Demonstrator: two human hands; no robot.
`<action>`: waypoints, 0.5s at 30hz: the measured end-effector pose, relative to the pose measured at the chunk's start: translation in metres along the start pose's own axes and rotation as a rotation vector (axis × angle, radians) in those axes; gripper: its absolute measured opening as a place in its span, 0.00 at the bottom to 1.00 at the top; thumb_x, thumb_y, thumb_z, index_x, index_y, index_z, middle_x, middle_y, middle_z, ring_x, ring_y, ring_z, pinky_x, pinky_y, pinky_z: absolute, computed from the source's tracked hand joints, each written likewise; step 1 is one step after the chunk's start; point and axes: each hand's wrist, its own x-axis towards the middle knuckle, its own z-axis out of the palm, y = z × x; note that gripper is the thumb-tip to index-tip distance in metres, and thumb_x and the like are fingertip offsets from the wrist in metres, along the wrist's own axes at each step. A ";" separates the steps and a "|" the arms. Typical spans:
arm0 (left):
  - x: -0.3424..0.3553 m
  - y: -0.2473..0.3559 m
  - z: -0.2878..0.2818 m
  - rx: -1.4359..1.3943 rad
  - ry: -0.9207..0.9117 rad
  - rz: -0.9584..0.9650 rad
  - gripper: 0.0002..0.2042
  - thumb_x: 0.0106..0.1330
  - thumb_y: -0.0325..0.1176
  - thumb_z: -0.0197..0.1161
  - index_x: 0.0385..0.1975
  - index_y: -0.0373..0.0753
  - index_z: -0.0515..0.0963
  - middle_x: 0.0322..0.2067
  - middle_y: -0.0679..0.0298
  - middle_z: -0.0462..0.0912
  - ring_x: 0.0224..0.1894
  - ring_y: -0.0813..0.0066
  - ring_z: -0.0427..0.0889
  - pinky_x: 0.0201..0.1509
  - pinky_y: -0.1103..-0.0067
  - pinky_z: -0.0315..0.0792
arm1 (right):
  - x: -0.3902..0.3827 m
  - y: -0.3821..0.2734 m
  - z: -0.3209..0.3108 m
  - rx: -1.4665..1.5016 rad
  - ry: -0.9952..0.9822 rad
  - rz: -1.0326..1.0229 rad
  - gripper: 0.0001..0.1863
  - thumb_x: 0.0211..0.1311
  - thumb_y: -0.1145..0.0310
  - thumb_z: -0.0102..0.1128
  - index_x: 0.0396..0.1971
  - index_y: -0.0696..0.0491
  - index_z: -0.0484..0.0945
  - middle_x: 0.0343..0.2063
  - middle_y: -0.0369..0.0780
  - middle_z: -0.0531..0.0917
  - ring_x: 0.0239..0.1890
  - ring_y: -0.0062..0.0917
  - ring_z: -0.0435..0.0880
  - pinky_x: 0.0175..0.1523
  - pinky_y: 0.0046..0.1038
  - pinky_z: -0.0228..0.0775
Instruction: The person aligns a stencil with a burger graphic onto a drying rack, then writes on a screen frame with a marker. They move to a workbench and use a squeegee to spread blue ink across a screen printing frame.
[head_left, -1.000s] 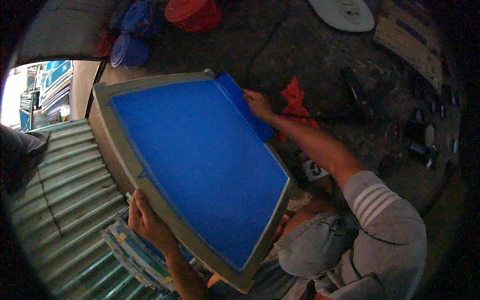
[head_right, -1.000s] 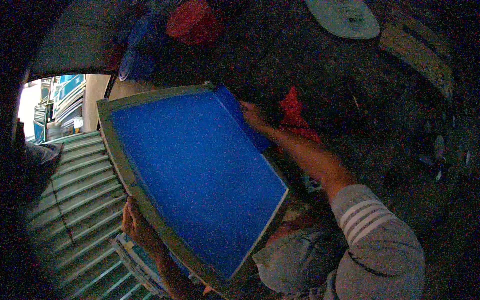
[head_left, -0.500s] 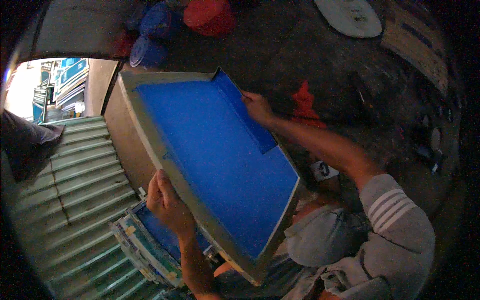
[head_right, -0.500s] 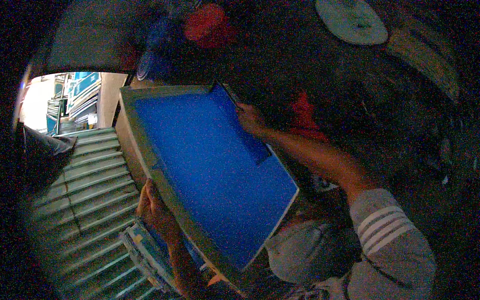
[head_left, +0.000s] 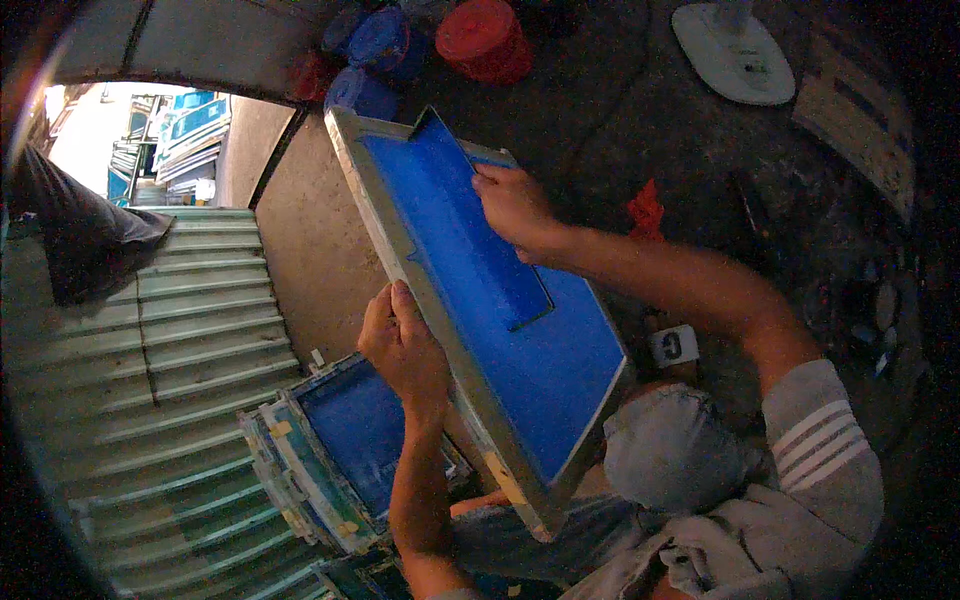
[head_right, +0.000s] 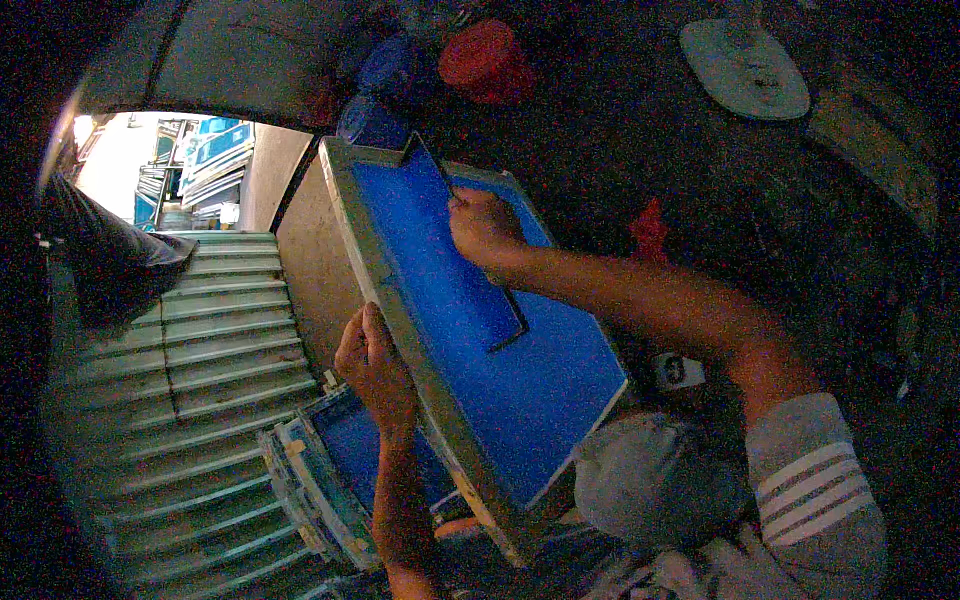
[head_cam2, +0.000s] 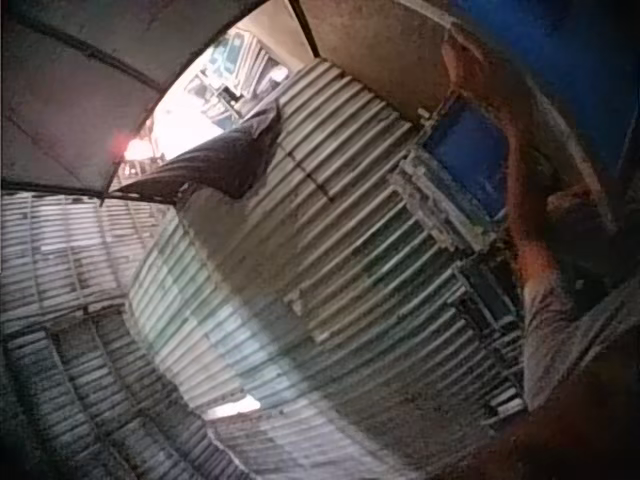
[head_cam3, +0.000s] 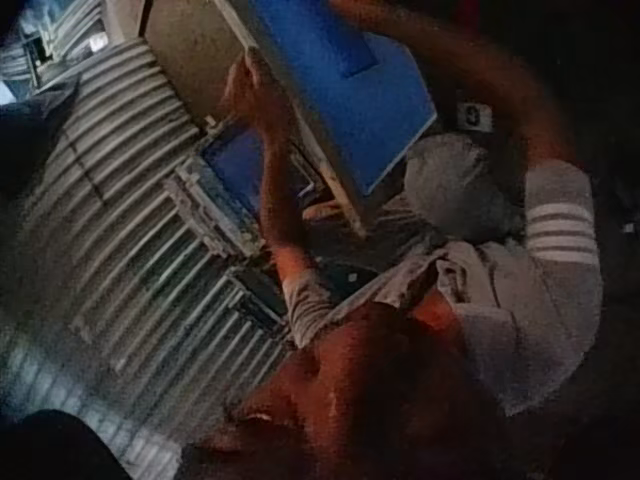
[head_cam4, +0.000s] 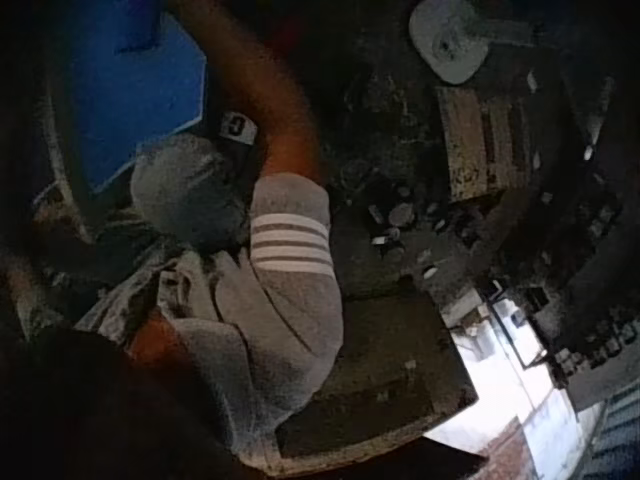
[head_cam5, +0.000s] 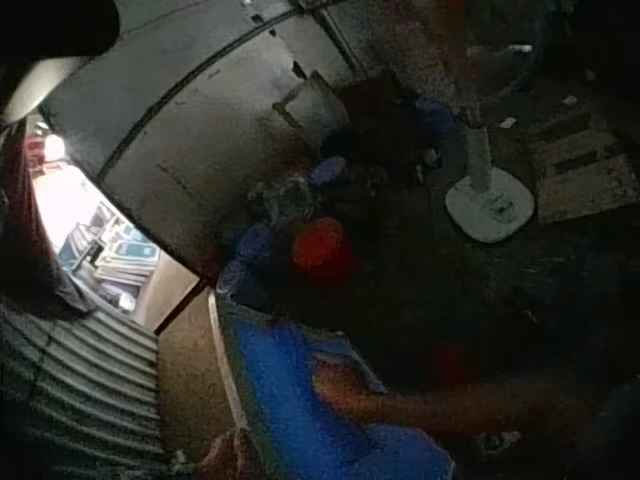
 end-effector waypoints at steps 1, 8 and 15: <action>0.000 0.000 0.002 -0.007 0.004 0.007 0.16 0.73 0.36 0.53 0.24 0.31 0.74 0.18 0.65 0.72 0.23 0.77 0.65 0.28 0.74 0.60 | 0.005 0.002 0.005 0.067 -0.011 -0.030 0.17 0.71 0.65 0.47 0.52 0.53 0.79 0.36 0.38 0.84 0.35 0.21 0.78 0.43 0.30 0.70; 0.001 0.003 0.008 0.073 0.026 0.084 0.16 0.72 0.36 0.53 0.24 0.31 0.75 0.18 0.60 0.71 0.22 0.71 0.68 0.29 0.70 0.62 | 0.013 -0.011 0.022 0.255 -0.041 -0.123 0.12 0.70 0.66 0.48 0.37 0.55 0.80 0.25 0.33 0.77 0.28 0.16 0.70 0.37 0.28 0.65; 0.006 0.001 0.010 -0.166 -0.071 -0.097 0.18 0.75 0.40 0.50 0.34 0.30 0.80 0.25 0.62 0.80 0.26 0.75 0.75 0.31 0.75 0.68 | 0.019 -0.009 0.009 0.470 -0.188 -0.004 0.13 0.71 0.65 0.49 0.43 0.55 0.81 0.36 0.37 0.84 0.36 0.21 0.82 0.46 0.31 0.75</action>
